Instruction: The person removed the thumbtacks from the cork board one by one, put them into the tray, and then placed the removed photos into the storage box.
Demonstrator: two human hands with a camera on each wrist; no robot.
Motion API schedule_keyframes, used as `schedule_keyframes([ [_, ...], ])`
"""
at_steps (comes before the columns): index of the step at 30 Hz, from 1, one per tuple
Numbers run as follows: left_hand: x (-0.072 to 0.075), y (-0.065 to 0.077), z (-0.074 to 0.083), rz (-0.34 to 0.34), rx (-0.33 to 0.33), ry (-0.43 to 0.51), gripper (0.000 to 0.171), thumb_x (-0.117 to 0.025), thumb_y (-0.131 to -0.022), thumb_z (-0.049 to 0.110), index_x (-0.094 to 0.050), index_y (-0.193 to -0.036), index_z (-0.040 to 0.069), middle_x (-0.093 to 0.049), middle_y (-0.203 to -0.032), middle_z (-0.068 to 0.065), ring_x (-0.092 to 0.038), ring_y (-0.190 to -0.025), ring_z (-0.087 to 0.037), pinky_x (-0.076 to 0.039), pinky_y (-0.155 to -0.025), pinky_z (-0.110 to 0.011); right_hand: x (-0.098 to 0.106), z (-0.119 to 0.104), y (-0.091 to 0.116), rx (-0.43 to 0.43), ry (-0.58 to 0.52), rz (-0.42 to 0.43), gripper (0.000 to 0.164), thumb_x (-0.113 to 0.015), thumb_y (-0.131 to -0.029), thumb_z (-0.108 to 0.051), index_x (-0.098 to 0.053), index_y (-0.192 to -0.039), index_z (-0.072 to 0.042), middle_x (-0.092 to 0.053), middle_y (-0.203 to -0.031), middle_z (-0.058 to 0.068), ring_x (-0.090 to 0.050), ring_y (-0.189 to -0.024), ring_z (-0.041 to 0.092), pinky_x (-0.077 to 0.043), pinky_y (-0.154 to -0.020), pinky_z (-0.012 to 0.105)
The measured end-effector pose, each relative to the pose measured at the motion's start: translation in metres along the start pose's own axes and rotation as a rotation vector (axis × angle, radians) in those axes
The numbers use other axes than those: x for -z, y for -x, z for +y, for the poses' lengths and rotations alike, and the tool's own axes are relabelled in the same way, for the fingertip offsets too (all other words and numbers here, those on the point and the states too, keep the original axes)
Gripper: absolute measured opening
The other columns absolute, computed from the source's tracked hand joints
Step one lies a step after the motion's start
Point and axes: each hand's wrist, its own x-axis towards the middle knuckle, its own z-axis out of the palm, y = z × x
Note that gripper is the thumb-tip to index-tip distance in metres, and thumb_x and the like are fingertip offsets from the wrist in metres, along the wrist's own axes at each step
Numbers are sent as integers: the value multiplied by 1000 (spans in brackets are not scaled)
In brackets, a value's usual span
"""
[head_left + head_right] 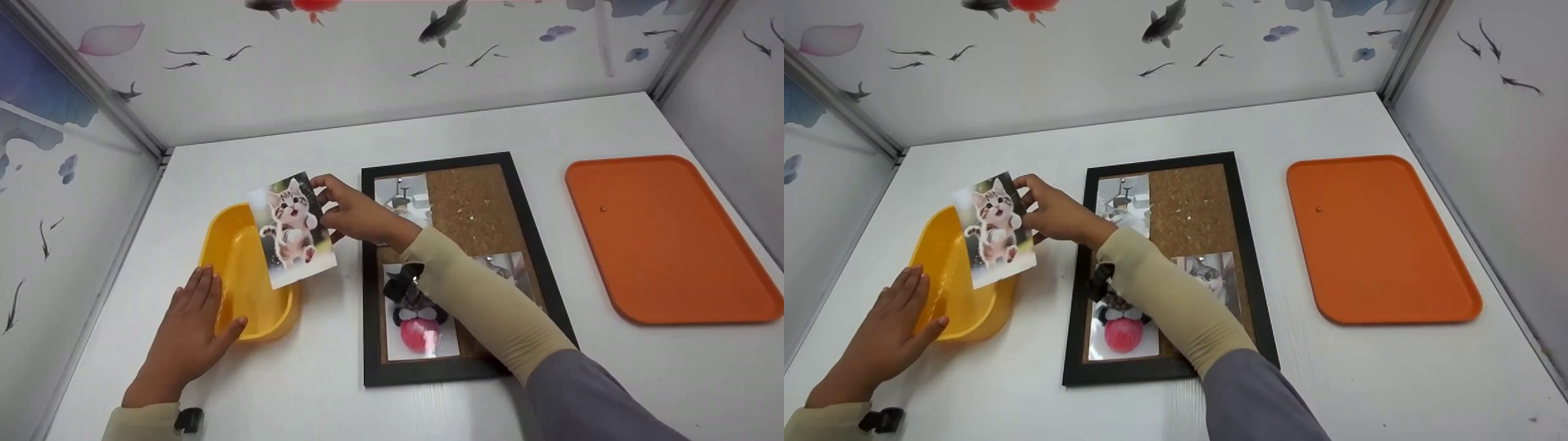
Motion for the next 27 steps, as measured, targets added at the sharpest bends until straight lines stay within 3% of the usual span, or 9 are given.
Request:
schedule_keyframes([
  [14, -2, -1, 0, -22, 18, -4, 87, -48, -99, 54, -21, -152, -10, -12, -162, -25, -6, -150, -37, 5, -118, -51, -22, 6, -10, -48, -24, 11, 50, -51, -93, 8, -40, -136, -16, -56, -113, 12, -69, -88, 26, -60, -67, 44],
  [27, -2, 0, 1, -16, 27, -16, 87, -48, -99, 54, -22, -152, -10, -13, -162, -24, -5, -151, -35, 5, -118, -50, -44, 11, -17, -66, -65, -5, 49, -56, -94, 6, -39, -136, -14, -56, -111, 12, -68, -87, 24, -60, -69, 42],
])
